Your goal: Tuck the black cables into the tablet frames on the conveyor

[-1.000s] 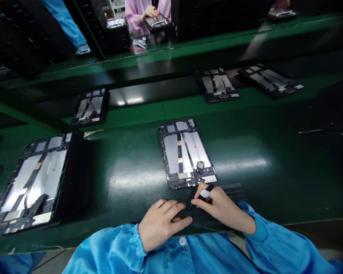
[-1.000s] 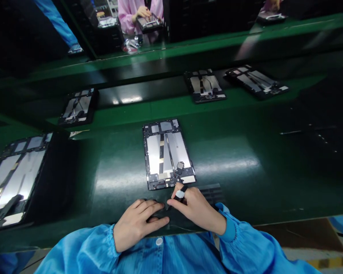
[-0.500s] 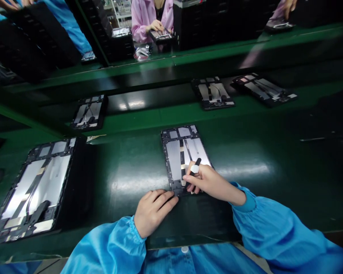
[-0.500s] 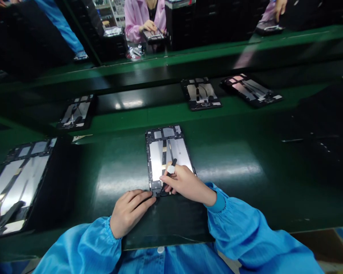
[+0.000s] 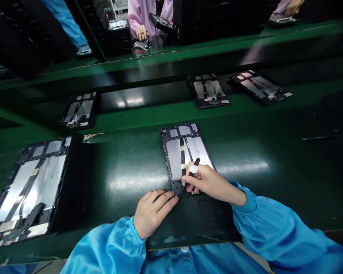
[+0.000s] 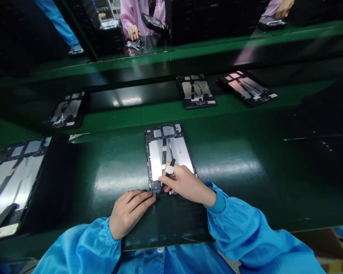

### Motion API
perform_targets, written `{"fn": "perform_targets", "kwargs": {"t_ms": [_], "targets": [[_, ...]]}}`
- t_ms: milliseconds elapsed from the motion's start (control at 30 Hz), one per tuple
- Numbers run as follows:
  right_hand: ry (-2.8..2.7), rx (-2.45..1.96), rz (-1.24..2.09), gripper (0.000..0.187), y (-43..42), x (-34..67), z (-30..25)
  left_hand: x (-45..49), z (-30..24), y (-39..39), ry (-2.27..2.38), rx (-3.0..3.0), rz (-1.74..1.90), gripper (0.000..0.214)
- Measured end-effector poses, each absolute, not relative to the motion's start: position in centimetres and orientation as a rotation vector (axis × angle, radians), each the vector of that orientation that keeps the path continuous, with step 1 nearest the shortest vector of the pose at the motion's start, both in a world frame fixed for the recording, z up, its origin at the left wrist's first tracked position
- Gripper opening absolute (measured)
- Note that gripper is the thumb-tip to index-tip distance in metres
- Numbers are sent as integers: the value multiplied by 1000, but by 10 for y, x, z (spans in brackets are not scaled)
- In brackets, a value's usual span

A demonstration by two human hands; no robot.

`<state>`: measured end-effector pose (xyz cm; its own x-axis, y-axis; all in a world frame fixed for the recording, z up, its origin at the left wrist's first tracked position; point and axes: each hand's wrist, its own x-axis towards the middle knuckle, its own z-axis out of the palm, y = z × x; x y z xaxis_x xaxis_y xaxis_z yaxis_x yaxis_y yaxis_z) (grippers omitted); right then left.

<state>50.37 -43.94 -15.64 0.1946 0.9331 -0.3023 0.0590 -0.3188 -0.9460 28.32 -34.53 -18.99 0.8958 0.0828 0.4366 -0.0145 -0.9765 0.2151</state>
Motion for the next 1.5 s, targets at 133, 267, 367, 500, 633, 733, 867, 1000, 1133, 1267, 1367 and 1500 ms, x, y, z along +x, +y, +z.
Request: {"fn": "perform_targets", "kwargs": {"t_ms": [133, 267, 367, 500, 633, 733, 867, 1000, 1133, 1267, 1367, 1500], "targets": [[-976, -1602, 1240, 16, -440, 504, -157, 283, -190, -345, 54, 2844, 652, 26], [-985, -1598, 1236, 16, -440, 504, -157, 284, -189, -345, 44, 2874, 662, 26], [-979, -1605, 1241, 17, -438, 503, -155, 284, -185, -347, 23, 2959, 661, 30], [-971, -1609, 1231, 17, -440, 505, -156, 286, -179, -350, 27, 3052, 621, 32], [-970, -1650, 1093, 21, -455, 512, -159, 289, -178, -349, 25, 3013, 608, 33], [-1056, -1726, 954, 21, -469, 513, -159, 290, -179, -347, 33, 2971, 597, 33], [-1138, -1788, 875, 19, -476, 511, -157, 289, -182, -346, 35, 2947, 585, 33], [-1103, -1724, 903, 18, -475, 510, -159, 287, -187, -347, 55, 2933, 596, 33], [-1038, -1660, 933, 16, -475, 512, -162, 288, -190, -347, 57, 2935, 605, 31], [-1028, -1661, 932, 16, -475, 510, -163, 289, -189, -349, 34, 3002, 611, 34], [-1035, -1674, 929, 15, -474, 510, -162, 290, -186, -350, 37, 3057, 600, 37], [-1049, -1692, 927, 15, -474, 511, -163, 290, -187, -351, 77, 3080, 585, 37]]}}
